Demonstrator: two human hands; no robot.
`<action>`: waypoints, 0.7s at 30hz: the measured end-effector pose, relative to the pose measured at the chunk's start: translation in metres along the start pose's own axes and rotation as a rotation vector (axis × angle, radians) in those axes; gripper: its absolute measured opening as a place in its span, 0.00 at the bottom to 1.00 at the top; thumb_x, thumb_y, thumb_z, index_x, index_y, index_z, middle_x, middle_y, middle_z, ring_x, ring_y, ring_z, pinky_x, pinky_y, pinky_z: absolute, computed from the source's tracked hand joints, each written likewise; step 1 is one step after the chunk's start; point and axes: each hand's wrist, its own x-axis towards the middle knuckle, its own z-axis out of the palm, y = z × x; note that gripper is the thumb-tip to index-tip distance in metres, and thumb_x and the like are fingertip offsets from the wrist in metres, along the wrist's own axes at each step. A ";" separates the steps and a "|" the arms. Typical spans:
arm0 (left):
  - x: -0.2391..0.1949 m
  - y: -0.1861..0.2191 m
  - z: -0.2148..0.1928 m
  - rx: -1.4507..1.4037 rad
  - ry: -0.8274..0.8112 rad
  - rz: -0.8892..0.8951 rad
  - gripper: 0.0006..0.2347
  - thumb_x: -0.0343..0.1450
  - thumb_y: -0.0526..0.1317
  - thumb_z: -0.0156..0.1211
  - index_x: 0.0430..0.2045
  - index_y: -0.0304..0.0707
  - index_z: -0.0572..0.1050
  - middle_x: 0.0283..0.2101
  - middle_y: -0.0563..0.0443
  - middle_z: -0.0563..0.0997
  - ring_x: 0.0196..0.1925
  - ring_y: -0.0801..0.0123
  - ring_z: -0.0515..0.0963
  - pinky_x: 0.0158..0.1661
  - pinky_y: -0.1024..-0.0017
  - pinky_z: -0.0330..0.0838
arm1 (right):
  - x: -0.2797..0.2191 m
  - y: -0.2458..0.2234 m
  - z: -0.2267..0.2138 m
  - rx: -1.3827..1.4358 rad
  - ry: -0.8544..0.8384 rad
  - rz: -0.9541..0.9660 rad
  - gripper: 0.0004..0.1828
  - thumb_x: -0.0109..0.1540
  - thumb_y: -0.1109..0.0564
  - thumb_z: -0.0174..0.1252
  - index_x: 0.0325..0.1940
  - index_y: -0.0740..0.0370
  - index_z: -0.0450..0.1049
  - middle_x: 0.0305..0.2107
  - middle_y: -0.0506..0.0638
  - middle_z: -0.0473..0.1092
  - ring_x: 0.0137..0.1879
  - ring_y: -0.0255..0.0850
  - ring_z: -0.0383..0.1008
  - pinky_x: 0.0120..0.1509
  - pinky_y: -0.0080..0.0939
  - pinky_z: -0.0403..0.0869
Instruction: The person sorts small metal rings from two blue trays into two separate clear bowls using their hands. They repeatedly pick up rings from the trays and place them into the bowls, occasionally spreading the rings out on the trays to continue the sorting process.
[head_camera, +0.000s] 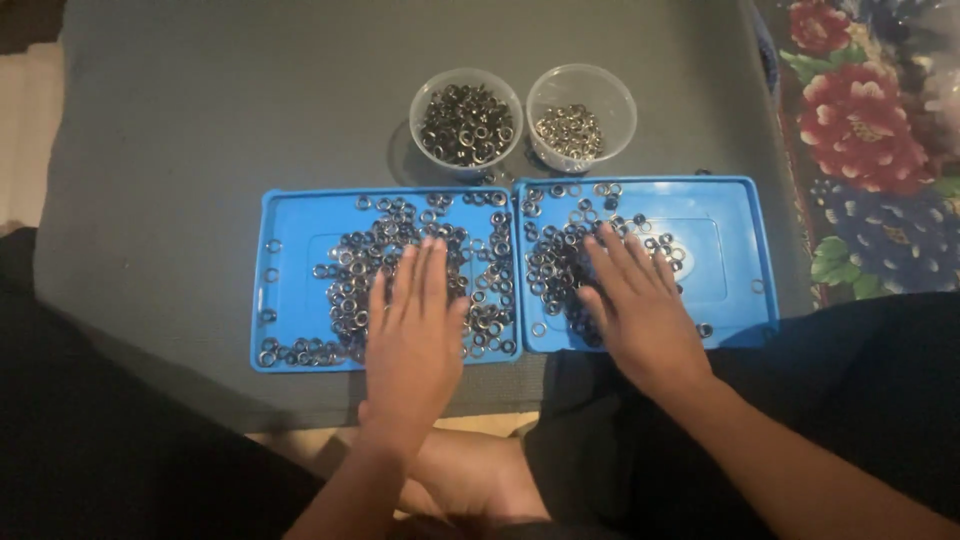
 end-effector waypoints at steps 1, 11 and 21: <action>-0.003 -0.003 0.004 0.002 0.005 -0.001 0.26 0.79 0.51 0.36 0.74 0.44 0.50 0.75 0.44 0.59 0.76 0.52 0.57 0.71 0.47 0.44 | -0.002 0.006 0.001 0.000 0.004 -0.004 0.31 0.72 0.38 0.35 0.78 0.48 0.57 0.74 0.54 0.53 0.79 0.56 0.49 0.80 0.61 0.45; -0.012 -0.007 0.006 0.168 0.167 0.040 0.13 0.77 0.44 0.51 0.56 0.50 0.74 0.62 0.54 0.72 0.62 0.55 0.73 0.53 0.57 0.74 | -0.011 0.015 -0.002 -0.090 0.113 0.053 0.24 0.64 0.40 0.58 0.64 0.41 0.73 0.56 0.48 0.70 0.65 0.54 0.70 0.62 0.56 0.74; -0.018 -0.009 -0.003 -0.027 0.054 -0.076 0.18 0.74 0.32 0.53 0.59 0.49 0.70 0.60 0.51 0.70 0.62 0.60 0.74 0.53 0.65 0.78 | -0.017 0.010 -0.008 0.196 0.197 0.082 0.13 0.66 0.54 0.60 0.54 0.51 0.80 0.48 0.51 0.76 0.54 0.51 0.78 0.55 0.46 0.79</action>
